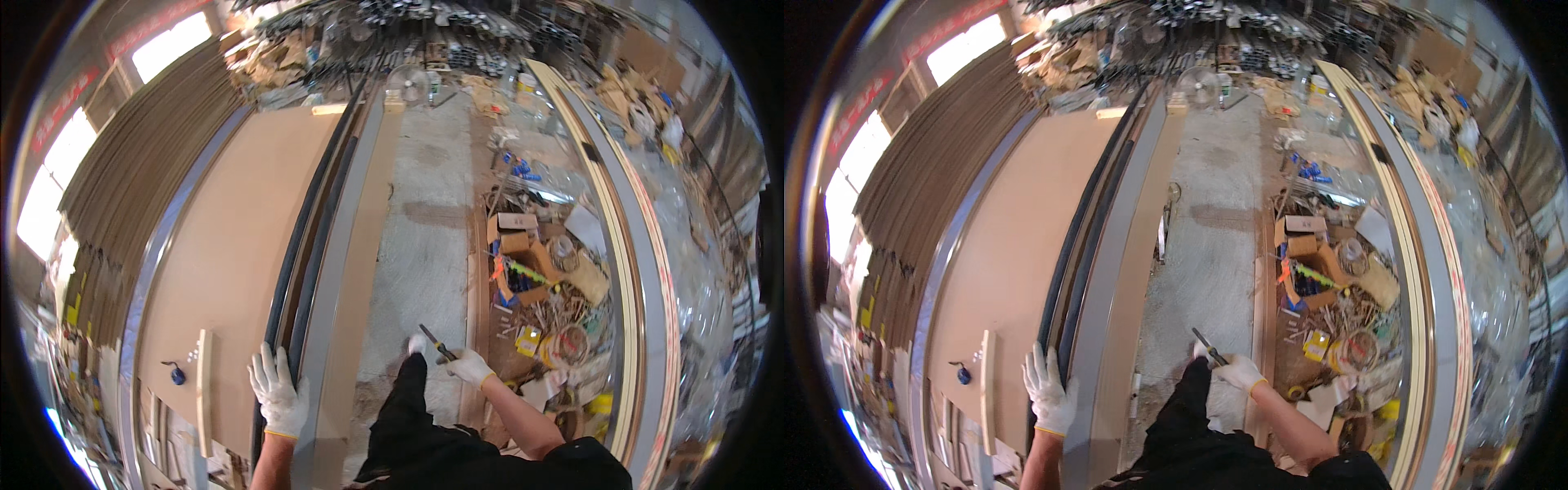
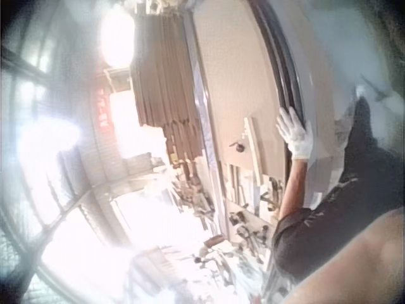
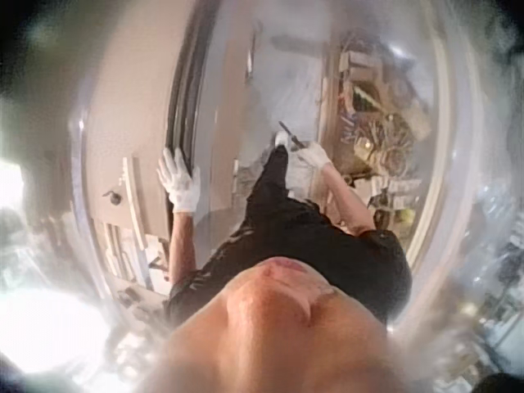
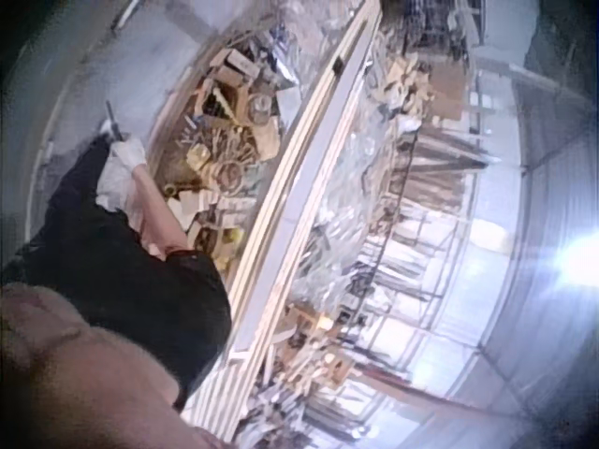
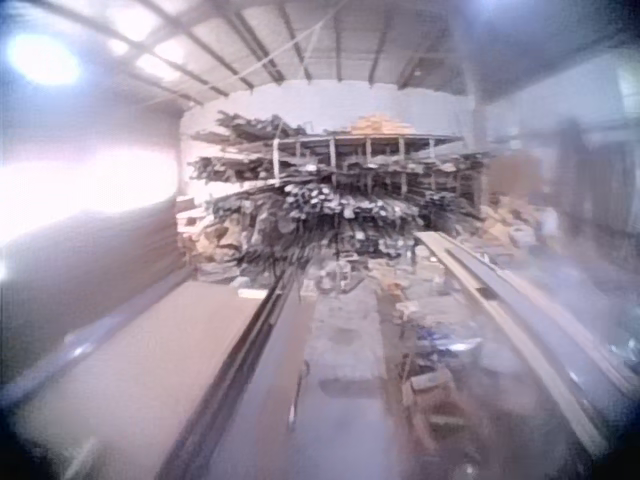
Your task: The person uses pliers to repeatedly tap and secure a black rubber seal into the groove of a long window frame. The person holds the frame with one hand while using the pliers with the other to press the seal along the length of the frame.
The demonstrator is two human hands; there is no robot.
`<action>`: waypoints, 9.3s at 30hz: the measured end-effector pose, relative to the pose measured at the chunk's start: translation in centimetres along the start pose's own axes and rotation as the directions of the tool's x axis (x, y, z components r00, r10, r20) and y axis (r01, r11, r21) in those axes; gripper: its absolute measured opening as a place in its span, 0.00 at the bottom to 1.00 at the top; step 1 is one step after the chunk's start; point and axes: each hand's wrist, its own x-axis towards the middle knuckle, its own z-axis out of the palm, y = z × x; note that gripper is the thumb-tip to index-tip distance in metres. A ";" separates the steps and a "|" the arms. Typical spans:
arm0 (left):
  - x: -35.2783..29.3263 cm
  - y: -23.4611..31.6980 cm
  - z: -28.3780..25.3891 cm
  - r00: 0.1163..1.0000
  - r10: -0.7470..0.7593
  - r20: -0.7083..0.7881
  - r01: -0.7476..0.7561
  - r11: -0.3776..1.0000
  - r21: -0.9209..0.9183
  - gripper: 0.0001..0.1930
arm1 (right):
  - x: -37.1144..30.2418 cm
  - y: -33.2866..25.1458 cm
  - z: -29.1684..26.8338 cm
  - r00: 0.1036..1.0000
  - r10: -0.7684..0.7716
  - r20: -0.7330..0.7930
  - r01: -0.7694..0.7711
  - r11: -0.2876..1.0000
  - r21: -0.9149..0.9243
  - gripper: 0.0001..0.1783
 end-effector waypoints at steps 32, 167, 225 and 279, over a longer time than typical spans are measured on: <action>49.3 18.7 4.4 0.878 -0.478 0.019 0.478 0.878 0.020 0.35 | 46.5 -58.5 -29.6 0.262 -0.119 0.958 0.849 0.500 -0.170 0.22; -96.6 28.9 9.4 -0.792 -0.244 0.560 -0.103 -0.850 -0.517 0.24 | -81.5 21.6 72.8 -0.240 0.540 0.807 0.971 0.140 0.195 0.30; -160.1 -46.4 -23.4 0.896 -0.338 0.287 0.443 0.712 -0.545 0.19 | -105.3 25.1 99.0 0.133 -0.991 0.023 0.472 0.043 -0.881 0.22; -158.3 -47.3 -22.9 0.928 -0.201 0.315 0.358 0.718 -0.596 0.28 | -91.2 10.6 86.0 0.950 -0.035 -0.312 -0.269 0.420 -0.867 0.31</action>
